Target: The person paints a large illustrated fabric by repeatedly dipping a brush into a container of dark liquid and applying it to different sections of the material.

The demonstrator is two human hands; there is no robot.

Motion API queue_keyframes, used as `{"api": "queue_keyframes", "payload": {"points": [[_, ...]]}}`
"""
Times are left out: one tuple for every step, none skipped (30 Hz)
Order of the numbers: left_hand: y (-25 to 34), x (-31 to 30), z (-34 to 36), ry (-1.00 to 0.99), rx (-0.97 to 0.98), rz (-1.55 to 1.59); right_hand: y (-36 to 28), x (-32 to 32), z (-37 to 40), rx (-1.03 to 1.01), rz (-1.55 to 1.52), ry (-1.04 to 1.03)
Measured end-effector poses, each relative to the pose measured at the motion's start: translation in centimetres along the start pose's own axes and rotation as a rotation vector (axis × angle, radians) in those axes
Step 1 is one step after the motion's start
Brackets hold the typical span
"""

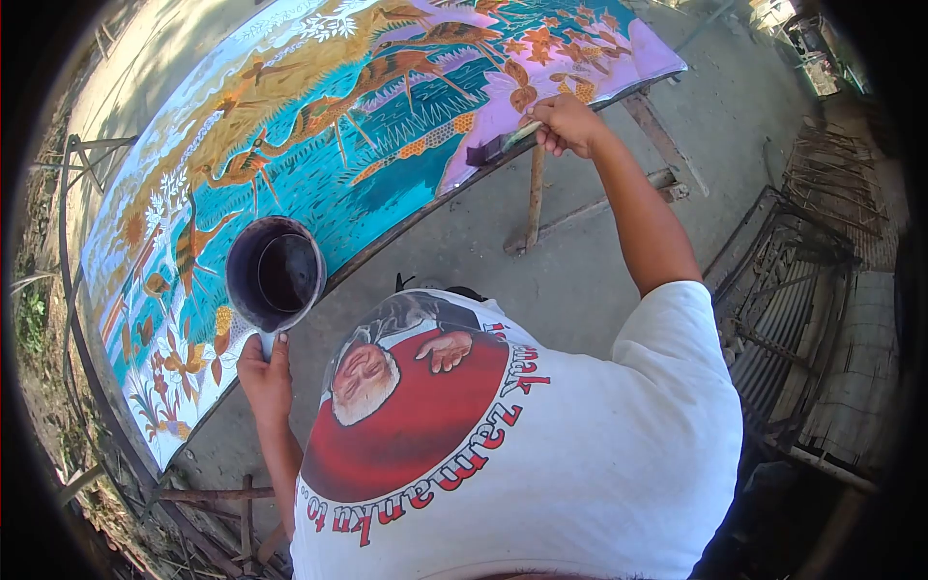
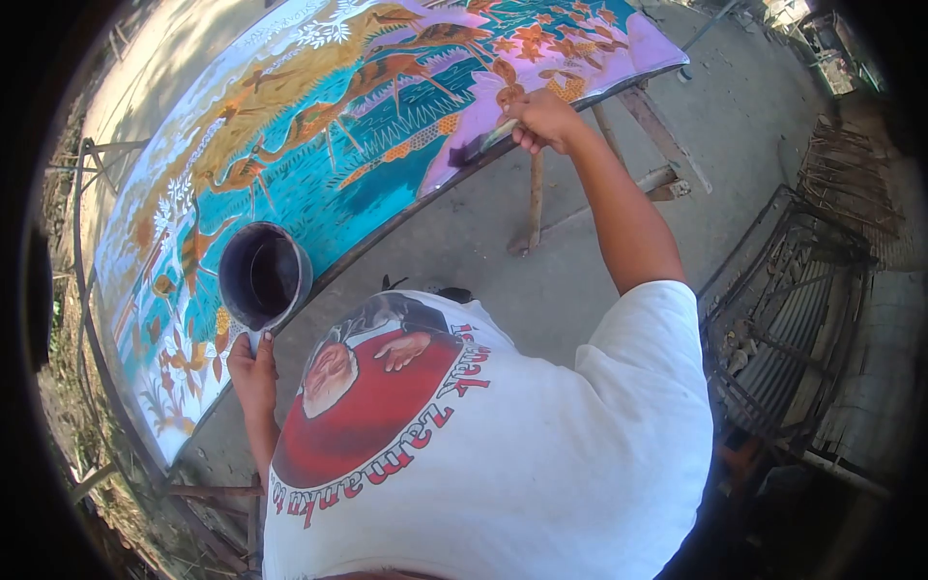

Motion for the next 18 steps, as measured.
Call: {"api": "queue_keyframes", "payload": {"points": [[0.0, -0.1, -0.2, -0.007, 0.013, -0.018, 0.4, 3.4, -0.2, -0.002, -0.055, -0.036], [0.2, -0.3, -0.3, -0.006, 0.024, -0.018, 0.8, 6.9, -0.3, -0.006, -0.113, -0.070], [0.3, -0.3, -0.3, -0.019, 0.012, -0.001, 0.8, 10.4, -0.1, -0.026, -0.130, -0.089], [0.3, -0.5, -0.3, -0.034, -0.003, 0.016, 0.8, 13.9, 0.3, -0.042, -0.148, -0.110], [0.1, -0.8, -0.4, -0.032, 0.004, 0.017, 0.7, 17.2, 0.5, -0.070, -0.166, -0.133], [-0.1, -1.0, -0.7, -0.043, 0.006, -0.006, 0.4, 19.6, 0.7, -0.098, -0.183, -0.159], [-0.3, -1.3, -0.8, -0.051, 0.004, -0.029, -0.4, 20.7, 1.4, -0.103, -0.180, -0.163], [-0.5, -1.7, -0.9, -0.043, 0.005, -0.028, -2.1, 21.6, 2.1, -0.164, -0.170, -0.160], [-0.5, -2.0, -1.0, -0.051, 0.032, -0.069, -3.9, 22.2, 2.7, -0.224, -0.161, -0.156], [-0.4, -2.2, -1.0, -0.063, 0.060, -0.110, -5.4, 22.4, 3.4, -0.226, -0.159, -0.156], [-0.5, -2.6, -1.0, -0.065, 0.061, -0.107, -7.7, 22.0, 4.4, -0.320, -0.192, -0.155], [-0.1, -2.8, -1.0, -0.073, 0.093, -0.137, -9.9, 21.5, 5.6, -0.413, -0.224, -0.150], [0.3, -2.8, -1.0, -0.083, 0.128, -0.167, -11.6, 21.9, 6.8, -0.410, -0.219, -0.139], [0.7, -2.8, -1.0, -0.095, 0.135, -0.162, -14.0, 23.5, 8.3, -0.493, -0.076, -0.190], [1.2, -2.8, -1.0, -0.093, 0.157, -0.176, -15.6, 25.6, 9.2, -0.574, 0.069, -0.242], [1.6, -2.8, -1.1, -0.088, 0.180, -0.190, -16.5, 28.0, 9.3, -0.786, 0.267, -0.215], [1.6, -2.8, -1.2, -0.093, 0.187, -0.188, -16.6, 30.6, 9.4, -0.994, 0.469, -0.189], [1.6, -2.7, -1.3, -0.093, 0.210, -0.212, -16.3, 32.2, 9.4, -0.993, 0.471, -0.185]]}}
Point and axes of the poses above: each hand's wrist, its own z-axis away from the middle knuckle, its own x-axis out of the palm, y = z × x, the point moved 8 cm from there along -z, towards the middle knuckle, and after that the axes turned 9 degrees about -y, right-handed, at the moved point
